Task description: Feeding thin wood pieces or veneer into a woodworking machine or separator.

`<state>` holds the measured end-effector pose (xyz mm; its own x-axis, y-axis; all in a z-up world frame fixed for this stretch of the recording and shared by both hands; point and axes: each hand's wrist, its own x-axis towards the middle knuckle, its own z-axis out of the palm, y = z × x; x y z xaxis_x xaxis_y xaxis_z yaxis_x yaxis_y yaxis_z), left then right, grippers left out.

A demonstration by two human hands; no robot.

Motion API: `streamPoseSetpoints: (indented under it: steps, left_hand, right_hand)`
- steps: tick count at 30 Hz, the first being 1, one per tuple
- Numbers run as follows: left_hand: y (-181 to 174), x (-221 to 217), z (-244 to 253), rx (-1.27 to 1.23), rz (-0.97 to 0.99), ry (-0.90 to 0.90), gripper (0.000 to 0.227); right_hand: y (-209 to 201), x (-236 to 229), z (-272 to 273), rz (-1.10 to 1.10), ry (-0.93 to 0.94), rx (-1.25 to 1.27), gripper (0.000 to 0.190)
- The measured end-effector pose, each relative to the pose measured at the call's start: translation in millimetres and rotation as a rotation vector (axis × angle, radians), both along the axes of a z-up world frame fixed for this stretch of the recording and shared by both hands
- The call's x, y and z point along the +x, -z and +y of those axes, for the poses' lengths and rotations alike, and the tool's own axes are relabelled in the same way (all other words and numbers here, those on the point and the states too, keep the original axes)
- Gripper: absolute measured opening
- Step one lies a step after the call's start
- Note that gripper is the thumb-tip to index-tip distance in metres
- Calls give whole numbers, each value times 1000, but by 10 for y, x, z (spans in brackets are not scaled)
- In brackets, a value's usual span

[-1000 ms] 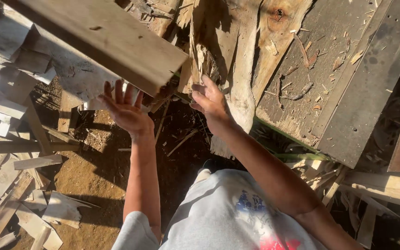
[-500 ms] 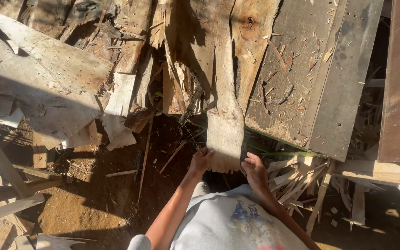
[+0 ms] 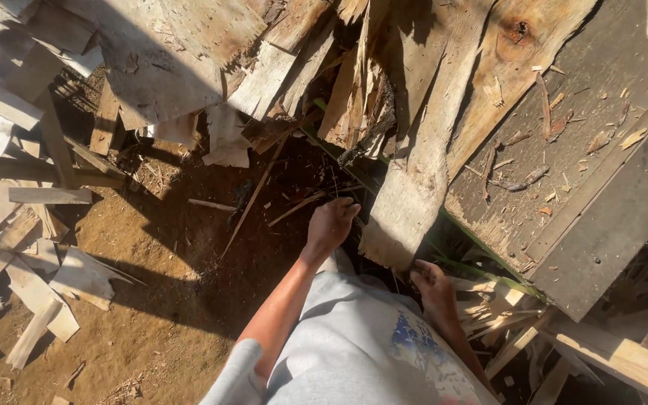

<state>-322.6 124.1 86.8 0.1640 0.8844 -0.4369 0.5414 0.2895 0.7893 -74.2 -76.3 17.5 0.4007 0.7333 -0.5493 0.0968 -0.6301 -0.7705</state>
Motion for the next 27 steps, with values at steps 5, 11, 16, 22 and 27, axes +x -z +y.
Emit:
streamPoseSetpoints:
  steps: [5, 11, 16, 22, 27]
  left_hand:
    - [177, -806, 888, 329, -44, -350, 49]
    - [919, -1646, 2862, 438, 291, -496, 83]
    - [1993, -2280, 4486, 569, 711, -628, 98]
    - [959, -2388, 4937, 319, 539, -562, 99]
    - [353, -2331, 4559, 501, -553, -780, 27]
  right_hand:
    - [-375, -42, 508, 24, -120, 60, 43]
    - [-767, -620, 1830, 69, -291, 47, 48]
    - [-875, -1402, 3021, 101, -313, 60, 50]
    - [-980, -2175, 4531, -116, -588, 49, 58]
    - [-954, -2315, 5371, -486, -672, 491, 79]
